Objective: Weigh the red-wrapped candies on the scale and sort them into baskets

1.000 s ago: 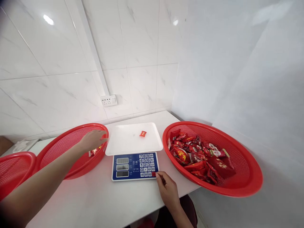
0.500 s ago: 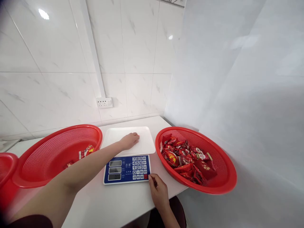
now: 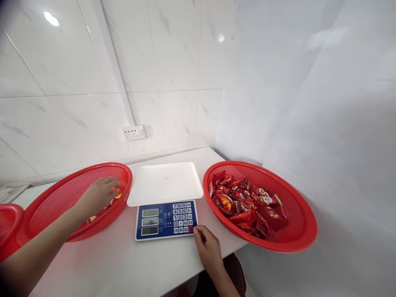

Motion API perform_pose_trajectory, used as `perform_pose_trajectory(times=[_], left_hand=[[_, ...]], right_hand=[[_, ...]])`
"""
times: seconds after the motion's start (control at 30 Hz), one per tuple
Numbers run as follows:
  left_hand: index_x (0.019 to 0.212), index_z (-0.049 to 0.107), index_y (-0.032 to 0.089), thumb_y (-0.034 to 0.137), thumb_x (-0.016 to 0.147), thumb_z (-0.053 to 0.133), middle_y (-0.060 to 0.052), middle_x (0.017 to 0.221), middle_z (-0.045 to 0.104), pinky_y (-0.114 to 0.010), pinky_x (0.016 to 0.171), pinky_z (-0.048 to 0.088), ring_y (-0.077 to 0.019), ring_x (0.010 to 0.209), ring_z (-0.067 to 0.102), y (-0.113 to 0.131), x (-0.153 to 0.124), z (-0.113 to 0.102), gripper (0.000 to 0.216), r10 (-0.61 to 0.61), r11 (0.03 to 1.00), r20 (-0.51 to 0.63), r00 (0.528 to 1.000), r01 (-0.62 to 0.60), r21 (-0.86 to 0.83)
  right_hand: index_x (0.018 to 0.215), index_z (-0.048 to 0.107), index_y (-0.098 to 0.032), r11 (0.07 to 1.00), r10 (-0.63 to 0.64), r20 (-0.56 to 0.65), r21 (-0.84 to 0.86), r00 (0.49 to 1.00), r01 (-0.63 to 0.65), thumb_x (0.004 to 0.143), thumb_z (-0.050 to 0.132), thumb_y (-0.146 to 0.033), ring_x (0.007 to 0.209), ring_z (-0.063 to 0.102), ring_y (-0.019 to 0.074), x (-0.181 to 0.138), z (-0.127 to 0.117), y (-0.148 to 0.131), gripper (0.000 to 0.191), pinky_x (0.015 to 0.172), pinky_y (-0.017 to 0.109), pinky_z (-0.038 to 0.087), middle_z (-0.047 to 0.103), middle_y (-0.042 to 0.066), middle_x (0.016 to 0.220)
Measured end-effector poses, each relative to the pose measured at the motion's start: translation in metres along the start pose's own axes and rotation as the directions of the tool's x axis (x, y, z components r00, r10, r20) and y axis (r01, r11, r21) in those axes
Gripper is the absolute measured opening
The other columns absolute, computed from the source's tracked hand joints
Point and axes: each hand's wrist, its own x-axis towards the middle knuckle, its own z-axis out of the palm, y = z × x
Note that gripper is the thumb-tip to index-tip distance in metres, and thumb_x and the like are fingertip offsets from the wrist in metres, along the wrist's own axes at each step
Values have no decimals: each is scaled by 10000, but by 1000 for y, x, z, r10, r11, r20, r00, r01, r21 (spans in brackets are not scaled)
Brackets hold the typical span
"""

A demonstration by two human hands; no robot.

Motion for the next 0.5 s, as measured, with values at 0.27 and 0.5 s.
perform_pose_trajectory(times=[0.27, 0.5], left_hand=[[958, 607, 270, 406, 840, 451, -40, 1152, 615, -416, 941, 447, -238, 1191, 472, 79, -37, 14, 239, 116, 853, -297, 948, -248, -459], [987, 599, 272, 366, 796, 554, -20, 1023, 650, -403, 958, 439, -209, 1062, 566, 119, -25, -14, 217, -149, 179, -284, 947, -256, -950]], right_hand=[[836, 627, -185, 991, -76, 47, -109, 996, 80, 873, 411, -381, 677, 604, 151, -3, -1, -16, 294, 623, 223, 473, 664, 38, 761], [995, 631, -228, 887, -198, 81, -409, 977, 214, 878, 403, -353, 818, 616, 174, 18, -76, -72, 284, 706, 267, 485, 671, 59, 935]])
